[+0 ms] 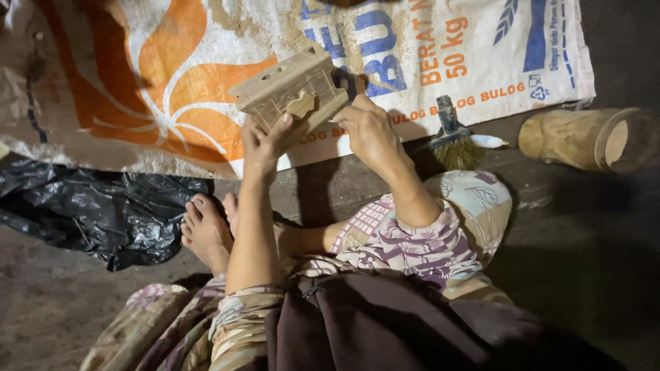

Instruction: The person sits on the floor and uses a small knife to carve a decorative pattern into a rectangular wooden block. They repeatedly scrape and shape the wood surface, rotating the block to access different sides.

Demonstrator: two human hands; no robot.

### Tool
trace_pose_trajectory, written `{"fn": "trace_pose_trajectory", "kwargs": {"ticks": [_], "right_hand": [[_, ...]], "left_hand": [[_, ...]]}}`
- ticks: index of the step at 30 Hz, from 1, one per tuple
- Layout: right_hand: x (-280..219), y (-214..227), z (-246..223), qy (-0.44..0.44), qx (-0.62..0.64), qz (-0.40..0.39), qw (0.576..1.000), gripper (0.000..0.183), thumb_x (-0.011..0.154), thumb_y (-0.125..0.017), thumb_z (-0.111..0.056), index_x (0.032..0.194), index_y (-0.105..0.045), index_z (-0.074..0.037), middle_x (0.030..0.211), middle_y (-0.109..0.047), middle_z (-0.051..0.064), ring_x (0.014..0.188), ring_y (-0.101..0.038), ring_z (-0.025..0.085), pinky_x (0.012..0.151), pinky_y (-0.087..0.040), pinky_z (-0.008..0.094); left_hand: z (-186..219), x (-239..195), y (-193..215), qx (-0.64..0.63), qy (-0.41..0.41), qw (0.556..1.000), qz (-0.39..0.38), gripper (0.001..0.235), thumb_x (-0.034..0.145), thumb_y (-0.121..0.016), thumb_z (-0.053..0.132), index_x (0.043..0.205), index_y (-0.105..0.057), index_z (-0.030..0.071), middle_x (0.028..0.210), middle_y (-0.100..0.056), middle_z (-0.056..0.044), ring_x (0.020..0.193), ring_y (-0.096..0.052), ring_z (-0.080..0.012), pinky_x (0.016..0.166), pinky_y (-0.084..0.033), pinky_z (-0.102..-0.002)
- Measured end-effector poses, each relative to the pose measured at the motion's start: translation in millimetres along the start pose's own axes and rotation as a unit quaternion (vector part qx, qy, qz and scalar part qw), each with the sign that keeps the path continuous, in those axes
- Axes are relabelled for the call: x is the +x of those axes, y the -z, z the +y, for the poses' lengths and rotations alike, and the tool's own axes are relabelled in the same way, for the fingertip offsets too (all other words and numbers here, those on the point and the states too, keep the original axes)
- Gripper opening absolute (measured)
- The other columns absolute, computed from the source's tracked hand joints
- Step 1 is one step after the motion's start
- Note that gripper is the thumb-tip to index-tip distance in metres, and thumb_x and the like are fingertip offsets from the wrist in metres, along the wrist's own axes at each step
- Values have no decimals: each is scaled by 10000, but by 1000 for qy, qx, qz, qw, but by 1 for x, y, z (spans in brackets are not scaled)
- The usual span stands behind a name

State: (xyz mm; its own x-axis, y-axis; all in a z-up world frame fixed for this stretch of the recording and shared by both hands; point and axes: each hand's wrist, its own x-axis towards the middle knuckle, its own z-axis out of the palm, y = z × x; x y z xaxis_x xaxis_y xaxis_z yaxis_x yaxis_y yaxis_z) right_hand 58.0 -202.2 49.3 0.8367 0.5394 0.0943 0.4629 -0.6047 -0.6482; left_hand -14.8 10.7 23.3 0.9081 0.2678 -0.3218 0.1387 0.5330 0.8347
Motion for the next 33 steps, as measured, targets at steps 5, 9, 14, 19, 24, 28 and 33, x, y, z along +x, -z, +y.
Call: {"fn": "trace_pose_trajectory", "kwargs": {"ticks": [5,9,14,19,24,28,33], "right_hand": [[18,7,5,-16,67,33,997,137,976,-699,-48,1039,-783,-136,883,-637,98,841,-719,383,781,-596,456],[30,8,6,9,127,109,986,174,1011,-705,50,1101,-779,-80,929,-686,81,795,-639,201,730,-523,286],[32,-15,10,35,208,161,964,164,1006,-708,66,1146,-742,-12,1042,-764,133,937,-697,199,813,-608,242],[29,-5,11,52,104,60,991,165,974,-718,130,1042,-783,-5,841,-559,45,735,-554,160,565,-498,202],[27,4,13,86,83,32,992,159,1010,-691,99,953,-764,-30,801,-499,43,711,-489,174,577,-412,248],[25,20,8,68,147,-27,986,177,1044,-677,91,972,-783,-31,824,-581,55,747,-541,180,636,-466,246],[27,4,16,20,139,79,987,329,1055,-522,154,1304,-627,-33,895,-686,69,776,-729,162,569,-611,173]], "left_hand": [[14,18,16,70,40,996,-43,413,944,-820,196,1255,-598,39,1060,-716,-215,961,-752,-400,863,-666,-559],[37,18,2,82,22,992,-98,317,960,-784,223,1164,-579,93,868,-650,-74,794,-680,-198,731,-626,-390],[44,13,-3,106,38,984,-135,190,1031,-692,194,1004,-505,172,782,-465,54,682,-440,-82,600,-405,-235],[31,17,3,111,58,991,-49,473,889,-806,240,1285,-588,101,1033,-727,-77,928,-742,-217,901,-709,-434],[23,16,4,126,44,991,-15,425,911,-791,234,1285,-613,143,1050,-751,-101,921,-785,-251,986,-669,-424],[25,21,-1,70,10,996,-57,218,983,-738,125,1143,-589,135,871,-637,-10,780,-657,-145,696,-610,-351],[32,18,-7,100,18,993,-56,241,997,-725,167,1205,-602,153,893,-650,23,794,-666,-130,724,-628,-349]]}}
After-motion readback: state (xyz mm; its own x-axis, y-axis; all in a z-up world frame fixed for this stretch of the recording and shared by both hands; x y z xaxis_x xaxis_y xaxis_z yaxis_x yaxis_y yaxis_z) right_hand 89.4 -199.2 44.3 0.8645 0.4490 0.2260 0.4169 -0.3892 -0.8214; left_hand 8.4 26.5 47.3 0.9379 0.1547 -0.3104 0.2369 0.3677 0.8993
